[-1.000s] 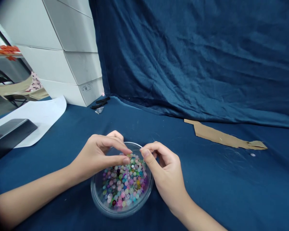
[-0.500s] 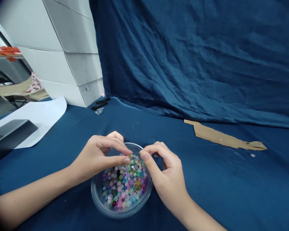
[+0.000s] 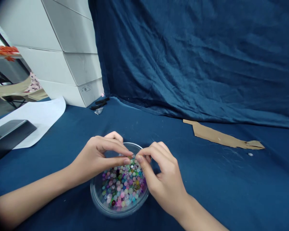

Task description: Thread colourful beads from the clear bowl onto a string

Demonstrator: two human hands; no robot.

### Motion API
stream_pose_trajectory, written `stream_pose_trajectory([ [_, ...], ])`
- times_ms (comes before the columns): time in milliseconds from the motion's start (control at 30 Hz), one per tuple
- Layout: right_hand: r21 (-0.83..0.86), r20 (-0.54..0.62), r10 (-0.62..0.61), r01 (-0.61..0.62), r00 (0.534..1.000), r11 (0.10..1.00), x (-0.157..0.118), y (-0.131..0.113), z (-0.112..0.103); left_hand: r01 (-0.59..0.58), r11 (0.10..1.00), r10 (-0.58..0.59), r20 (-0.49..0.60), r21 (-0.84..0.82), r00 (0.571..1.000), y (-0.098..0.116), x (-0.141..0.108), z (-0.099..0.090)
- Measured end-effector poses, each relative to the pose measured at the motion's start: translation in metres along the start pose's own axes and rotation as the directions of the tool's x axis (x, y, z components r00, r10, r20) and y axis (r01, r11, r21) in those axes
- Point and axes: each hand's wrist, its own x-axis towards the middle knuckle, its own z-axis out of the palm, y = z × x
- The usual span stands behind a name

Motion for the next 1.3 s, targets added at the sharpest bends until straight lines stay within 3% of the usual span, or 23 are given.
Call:
stream_pose_trajectory([
  [333,0.011,0.049,0.026,-0.027,0.998,1.0,0.003,0.0,0.0,0.009,1.0,-0.009,0.025,0.007,1.0,0.003,0.002,0.0],
  [500,0.006,0.068,0.101,-0.102,0.993,0.995,0.001,0.002,0.0,0.007,1.0,-0.007,0.027,-0.027,1.0,0.004,0.002,-0.002],
  [833,-0.072,0.284,0.081,-0.063,0.955,0.995,0.005,-0.002,-0.005,-0.043,0.997,0.042,-0.022,-0.057,0.999,-0.002,-0.001,0.001],
  [967,-0.064,0.226,0.085,-0.072,0.97,0.995,0.008,-0.001,-0.007,-0.031,0.995,0.025,-0.057,-0.1,0.998,0.0,0.0,0.002],
  [1167,-0.115,-0.01,0.197,-0.197,0.98,0.974,0.01,0.013,-0.008,0.023,0.998,-0.027,-0.073,-0.05,0.997,0.003,-0.002,0.003],
  [1300,-0.114,-0.006,0.162,-0.162,0.987,0.98,0.007,0.01,-0.007,0.03,1.0,-0.03,-0.052,0.004,0.998,0.002,-0.003,0.001],
])
